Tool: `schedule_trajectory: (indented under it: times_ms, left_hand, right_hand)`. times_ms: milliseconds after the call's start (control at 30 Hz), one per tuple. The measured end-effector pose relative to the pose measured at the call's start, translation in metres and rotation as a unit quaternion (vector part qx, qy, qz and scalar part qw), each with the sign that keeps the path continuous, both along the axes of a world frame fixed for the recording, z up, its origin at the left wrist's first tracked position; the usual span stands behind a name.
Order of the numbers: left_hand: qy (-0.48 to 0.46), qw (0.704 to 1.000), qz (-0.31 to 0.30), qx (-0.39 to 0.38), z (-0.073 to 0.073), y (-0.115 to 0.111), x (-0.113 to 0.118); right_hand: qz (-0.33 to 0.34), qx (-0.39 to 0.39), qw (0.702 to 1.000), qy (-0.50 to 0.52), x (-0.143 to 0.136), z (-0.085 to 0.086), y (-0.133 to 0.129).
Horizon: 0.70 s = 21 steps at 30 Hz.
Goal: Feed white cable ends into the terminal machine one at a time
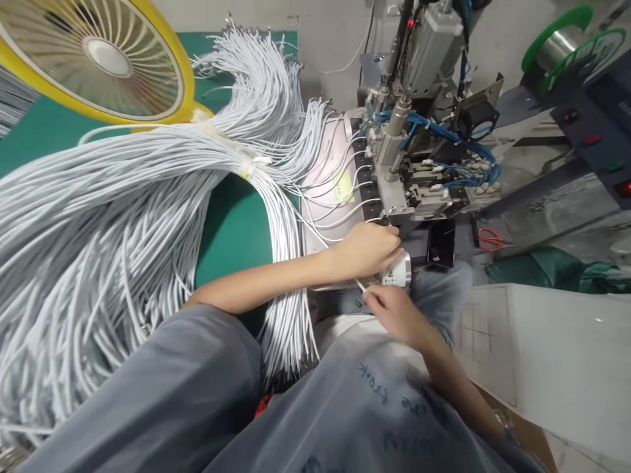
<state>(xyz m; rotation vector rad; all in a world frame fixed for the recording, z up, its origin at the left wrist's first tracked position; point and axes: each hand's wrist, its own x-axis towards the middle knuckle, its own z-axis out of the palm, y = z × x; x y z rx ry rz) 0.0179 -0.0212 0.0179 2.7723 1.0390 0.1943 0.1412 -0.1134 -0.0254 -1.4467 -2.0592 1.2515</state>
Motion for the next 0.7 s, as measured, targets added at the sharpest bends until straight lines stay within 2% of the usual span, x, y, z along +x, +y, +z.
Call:
schedule_trajectory:
  times_ms: [100,167,233,300,367,500,700]
  left_hand:
    - [-0.075,0.997,-0.024,-0.027,0.002,0.001,0.001]
    - [-0.113,0.991,-0.036,-0.063,0.003,0.006,-0.001]
    - [-0.148,0.983,-0.048,-0.096,0.002,0.012,-0.002]
    - [-0.175,0.977,-0.058,-0.106,0.000,0.017,-0.004]
    - [-0.191,0.974,-0.070,-0.100,-0.003,0.021,-0.005]
    - [-0.205,0.970,-0.098,-0.085,-0.005,0.022,-0.008]
    - [-0.244,0.964,-0.088,-0.064,-0.001,0.022,-0.006]
  right_hand:
    - [-0.073,0.027,0.997,0.015,0.026,0.008,0.018]
    - [-0.160,0.039,0.983,0.076,0.037,0.009,0.031]
    - [-0.260,0.064,0.952,0.149,0.042,0.010,0.042]
    - [-0.328,0.084,0.917,0.211,0.043,0.013,0.049]
    - [-0.350,0.085,0.896,0.259,0.042,0.015,0.052]
    - [-0.346,0.064,0.879,0.323,0.037,0.015,0.051]
    - [-0.349,0.051,0.853,0.384,0.028,0.008,0.053]
